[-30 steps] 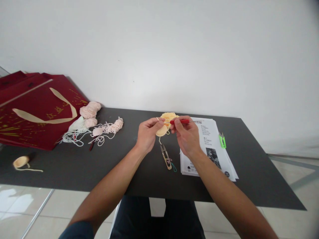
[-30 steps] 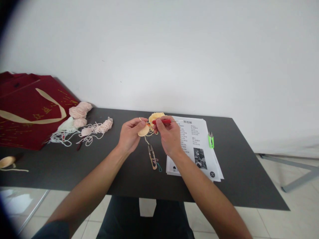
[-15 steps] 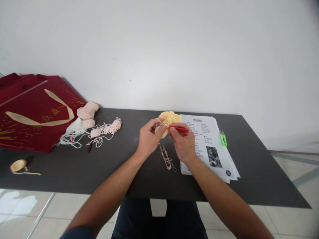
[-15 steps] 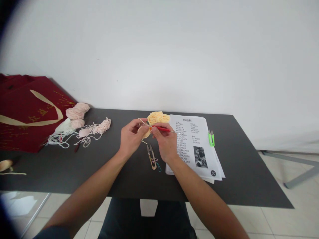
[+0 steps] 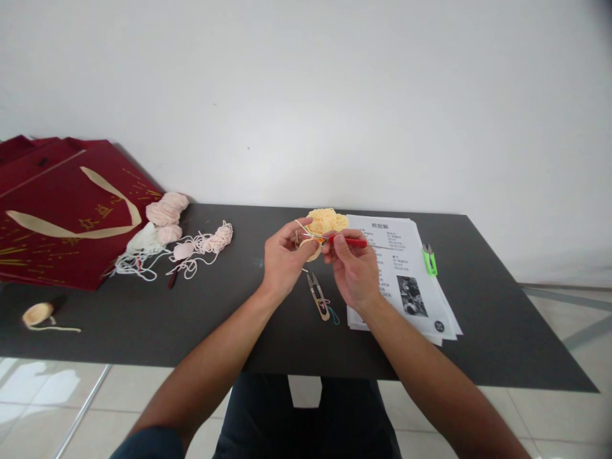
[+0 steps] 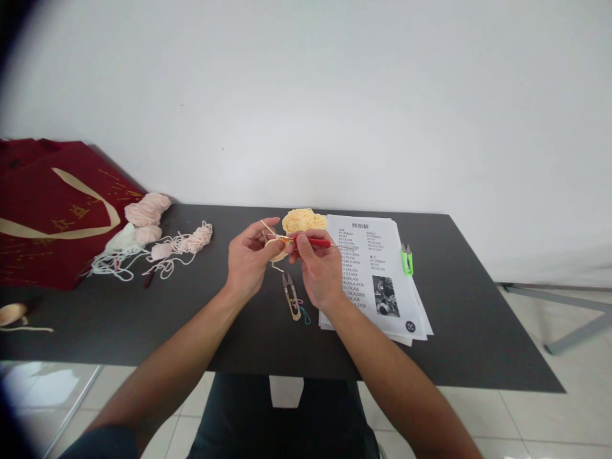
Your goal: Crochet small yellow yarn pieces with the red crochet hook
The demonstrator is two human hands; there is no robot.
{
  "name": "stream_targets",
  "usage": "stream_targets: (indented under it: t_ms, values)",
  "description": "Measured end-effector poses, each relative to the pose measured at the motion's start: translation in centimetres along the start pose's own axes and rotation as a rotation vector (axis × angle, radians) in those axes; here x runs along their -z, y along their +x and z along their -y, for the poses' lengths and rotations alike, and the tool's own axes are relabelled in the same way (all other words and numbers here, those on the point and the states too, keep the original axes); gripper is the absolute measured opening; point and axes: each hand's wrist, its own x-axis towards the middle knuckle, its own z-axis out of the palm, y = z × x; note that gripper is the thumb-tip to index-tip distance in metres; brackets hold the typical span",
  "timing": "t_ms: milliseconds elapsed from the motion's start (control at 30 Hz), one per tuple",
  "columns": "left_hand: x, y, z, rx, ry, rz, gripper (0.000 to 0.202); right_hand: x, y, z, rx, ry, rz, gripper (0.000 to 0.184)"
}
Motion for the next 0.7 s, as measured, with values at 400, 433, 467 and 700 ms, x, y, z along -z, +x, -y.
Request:
stream_targets:
  t_ms: [400, 433, 467, 700]
  values:
    - [0.0, -0.45, 0.03, -0.085, -0.029, 0.007, 0.037, 0.32, 0.09, 0.1, 0.0, 0.066, 0.028, 0.017]
    - [-0.05, -0.44, -0.09, -0.092, -0.014, -0.001, 0.037, 0.38, 0.1, 0.19, -0.001, 0.066, 0.035, 0.017]
    - [-0.1, -0.44, -0.22, -0.101, 0.002, -0.01, 0.036, 0.42, 0.11, 0.25, -0.002, 0.067, 0.043, 0.017]
    - [-0.06, -0.51, -0.59, -0.161, 0.048, -0.011, 0.035, 0.49, 0.34, 0.17, 0.026, 0.05, 0.042, 0.022]
